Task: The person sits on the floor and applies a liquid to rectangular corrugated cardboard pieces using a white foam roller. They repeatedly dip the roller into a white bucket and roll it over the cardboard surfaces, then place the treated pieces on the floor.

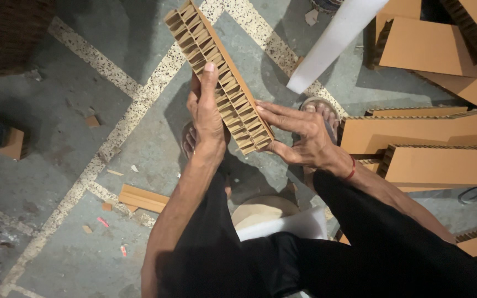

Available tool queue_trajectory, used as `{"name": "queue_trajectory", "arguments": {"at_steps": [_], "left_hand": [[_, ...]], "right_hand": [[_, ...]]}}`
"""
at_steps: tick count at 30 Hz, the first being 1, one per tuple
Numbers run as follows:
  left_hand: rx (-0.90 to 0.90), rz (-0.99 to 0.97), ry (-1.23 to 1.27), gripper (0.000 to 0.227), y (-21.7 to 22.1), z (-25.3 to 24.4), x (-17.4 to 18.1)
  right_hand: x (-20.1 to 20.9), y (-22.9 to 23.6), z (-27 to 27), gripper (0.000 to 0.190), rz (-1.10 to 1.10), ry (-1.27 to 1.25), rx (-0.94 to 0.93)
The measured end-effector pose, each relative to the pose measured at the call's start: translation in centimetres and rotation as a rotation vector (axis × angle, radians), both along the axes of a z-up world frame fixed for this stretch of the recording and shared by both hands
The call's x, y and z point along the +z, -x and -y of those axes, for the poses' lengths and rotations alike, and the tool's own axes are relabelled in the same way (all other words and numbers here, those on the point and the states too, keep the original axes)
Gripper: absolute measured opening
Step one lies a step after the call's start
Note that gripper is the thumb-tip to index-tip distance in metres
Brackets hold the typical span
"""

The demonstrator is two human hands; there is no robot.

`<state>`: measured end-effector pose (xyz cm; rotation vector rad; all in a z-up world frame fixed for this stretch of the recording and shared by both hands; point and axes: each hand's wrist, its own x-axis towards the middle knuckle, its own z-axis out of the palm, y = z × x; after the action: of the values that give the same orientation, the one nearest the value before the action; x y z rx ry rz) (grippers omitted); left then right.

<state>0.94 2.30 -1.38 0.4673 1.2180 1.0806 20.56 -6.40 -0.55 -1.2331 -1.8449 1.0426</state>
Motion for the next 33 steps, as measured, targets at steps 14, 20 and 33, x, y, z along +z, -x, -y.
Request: {"name": "queue_trajectory", "arguments": {"at_steps": [14, 20, 33], "left_hand": [[-0.002, 0.003, 0.002, 0.062, 0.2, 0.3, -0.4], [-0.041, -0.171, -0.219, 0.068, 0.2, 0.4, 0.2], [-0.148, -0.18, -0.471, 0.077, -0.8, 1.5, 1.6]], "right_hand": [[0.3, 0.1, 0.0, 0.062, -0.008, 0.022, 0.012], [2.0, 0.2, -1.4, 0.112, -0.117, 0.175, 0.123], [2.1, 1.1, -1.7, 0.103, -0.441, 0.688, -0.028]]}}
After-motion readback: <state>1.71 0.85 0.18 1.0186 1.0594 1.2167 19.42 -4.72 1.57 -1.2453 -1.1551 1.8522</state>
